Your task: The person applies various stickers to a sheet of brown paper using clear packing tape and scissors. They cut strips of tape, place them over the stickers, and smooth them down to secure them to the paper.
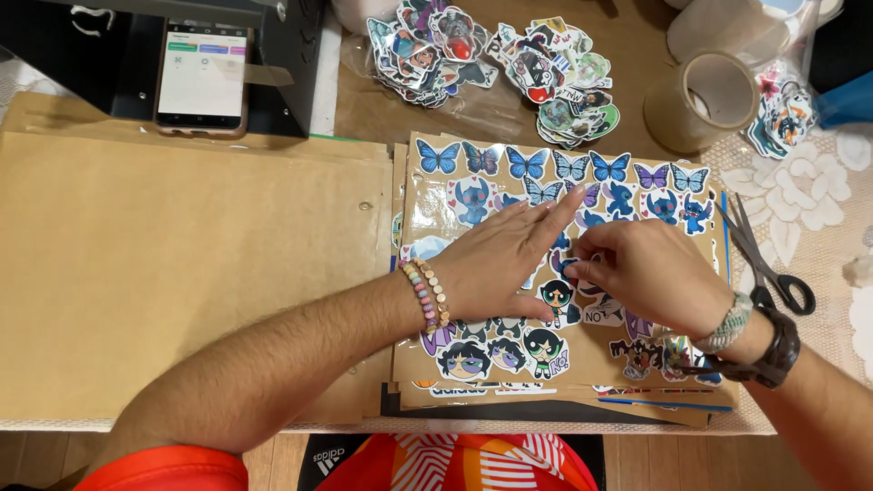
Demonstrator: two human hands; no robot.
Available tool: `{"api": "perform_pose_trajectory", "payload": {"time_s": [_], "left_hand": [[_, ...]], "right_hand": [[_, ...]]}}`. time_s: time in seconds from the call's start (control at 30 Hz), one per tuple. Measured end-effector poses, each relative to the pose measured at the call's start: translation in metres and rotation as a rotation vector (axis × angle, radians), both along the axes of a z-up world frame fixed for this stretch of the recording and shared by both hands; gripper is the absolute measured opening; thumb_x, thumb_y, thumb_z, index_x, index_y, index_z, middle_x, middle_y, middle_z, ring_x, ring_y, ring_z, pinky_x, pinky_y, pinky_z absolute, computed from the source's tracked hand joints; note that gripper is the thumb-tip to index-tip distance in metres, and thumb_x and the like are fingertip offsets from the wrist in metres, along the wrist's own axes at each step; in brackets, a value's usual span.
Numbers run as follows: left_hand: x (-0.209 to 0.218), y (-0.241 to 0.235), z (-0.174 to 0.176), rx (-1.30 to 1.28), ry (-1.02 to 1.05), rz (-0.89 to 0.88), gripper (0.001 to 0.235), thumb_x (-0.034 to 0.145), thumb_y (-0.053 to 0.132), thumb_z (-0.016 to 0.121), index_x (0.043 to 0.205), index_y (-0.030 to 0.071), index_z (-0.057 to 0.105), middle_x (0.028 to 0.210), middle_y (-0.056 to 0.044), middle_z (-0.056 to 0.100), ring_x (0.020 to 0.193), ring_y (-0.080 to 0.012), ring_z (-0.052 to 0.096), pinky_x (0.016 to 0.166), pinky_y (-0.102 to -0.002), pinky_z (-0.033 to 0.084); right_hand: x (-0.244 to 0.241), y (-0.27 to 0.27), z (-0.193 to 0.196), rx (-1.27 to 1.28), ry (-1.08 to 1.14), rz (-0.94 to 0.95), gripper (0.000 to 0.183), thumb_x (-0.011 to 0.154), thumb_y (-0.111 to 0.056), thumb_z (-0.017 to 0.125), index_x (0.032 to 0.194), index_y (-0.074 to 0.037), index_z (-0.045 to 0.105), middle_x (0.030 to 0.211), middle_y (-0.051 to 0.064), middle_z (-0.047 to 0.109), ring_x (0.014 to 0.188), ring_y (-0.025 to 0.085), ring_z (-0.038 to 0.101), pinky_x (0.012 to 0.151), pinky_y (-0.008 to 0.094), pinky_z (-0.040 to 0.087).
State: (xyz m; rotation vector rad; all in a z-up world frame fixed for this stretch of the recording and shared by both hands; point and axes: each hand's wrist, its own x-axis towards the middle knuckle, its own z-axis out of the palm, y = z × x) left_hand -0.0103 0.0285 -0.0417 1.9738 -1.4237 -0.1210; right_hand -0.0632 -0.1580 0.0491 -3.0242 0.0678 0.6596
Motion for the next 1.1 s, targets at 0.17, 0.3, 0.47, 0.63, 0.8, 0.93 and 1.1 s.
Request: {"api": "perform_pose_trajectory", "payload": {"time_s": [0.17, 0.3, 0.47, 0.63, 0.8, 0.93, 1.1], "left_hand": [[0.0, 0.0, -0.003, 0.009, -0.014, -0.002, 0.149, 0.067, 0.052, 0.098, 0.157, 0.004, -0.011, 0.166, -0.023, 0.023, 0.15, -0.0346, 0.035, 0.123, -0.046, 0.026], [0.0, 0.0, -0.002, 0.015, 0.004, -0.008, 0.148, 0.067, 0.051, 0.097, 0.157, 0.004, -0.011, 0.163, -0.023, 0.03, 0.148, -0.035, 0.037, 0.123, -0.046, 0.025], [0.002, 0.0, 0.001, 0.031, 0.017, -0.012, 0.149, 0.068, 0.051, 0.097, 0.157, 0.006, -0.014, 0.165, -0.026, 0.025, 0.15, -0.0357, 0.034, 0.123, -0.046, 0.024], [0.016, 0.014, 0.03, -0.024, 0.267, -0.072, 0.152, 0.066, 0.042, 0.097, 0.154, 0.01, -0.023, 0.156, -0.029, 0.042, 0.142, -0.044, 0.041, 0.117, -0.047, 0.028], [0.055, 0.095, 0.096, -0.439, 0.399, 0.06, 0.089, 0.115, 0.032, 0.061, 0.159, 0.019, -0.016, 0.18, -0.015, 0.013, 0.167, -0.0289, 0.039, 0.142, -0.047, 0.027], [0.038, 0.124, 0.111, -0.255, 0.425, 0.25, 0.112, 0.094, -0.003, 0.074, 0.154, 0.02, -0.017, 0.173, -0.024, -0.015, 0.155, -0.0324, 0.049, 0.069, -0.015, 0.06], [0.034, 0.133, 0.059, 0.084, 0.232, 0.293, 0.142, 0.072, 0.026, 0.095, 0.153, 0.008, -0.021, 0.153, -0.027, 0.047, 0.149, -0.0391, 0.033, 0.117, -0.043, 0.028]], "right_hand": [[-0.008, -0.001, -0.005, -0.014, -0.054, 0.001, 0.02, 0.086, -0.045, 0.071, 0.08, -0.026, 0.07, 0.071, 0.001, 0.075, 0.073, 0.031, 0.068, 0.062, 0.045, 0.044], [-0.012, 0.002, -0.001, -0.003, -0.083, -0.017, 0.017, 0.088, -0.042, 0.069, 0.089, -0.026, 0.073, 0.077, 0.001, 0.077, 0.074, 0.03, 0.07, 0.063, 0.045, 0.046], [-0.018, -0.002, 0.002, 0.081, -0.1, -0.027, 0.016, 0.087, -0.04, 0.071, 0.088, -0.023, 0.07, 0.071, -0.001, 0.078, 0.072, 0.028, 0.071, 0.063, 0.042, 0.046], [-0.009, -0.009, 0.009, 0.386, -0.232, -0.15, 0.015, 0.082, -0.033, 0.082, 0.079, -0.019, 0.077, 0.052, -0.001, 0.062, 0.049, 0.011, 0.047, 0.053, 0.03, 0.036], [0.031, 0.013, 0.016, 0.759, -0.238, -0.183, 0.02, 0.078, -0.015, 0.086, 0.091, -0.01, 0.072, 0.072, 0.001, 0.067, 0.057, 0.008, 0.05, 0.052, 0.02, 0.04], [0.069, 0.053, 0.003, 0.815, -0.187, 0.037, 0.015, 0.077, -0.014, 0.085, 0.088, -0.01, 0.076, 0.075, 0.002, 0.076, 0.057, 0.008, 0.061, 0.051, 0.018, 0.05], [0.096, 0.082, -0.015, 0.705, -0.095, 0.129, 0.036, 0.071, -0.027, 0.093, 0.094, -0.015, 0.067, 0.063, -0.004, 0.07, 0.05, 0.007, 0.056, 0.048, 0.024, 0.04]]}}
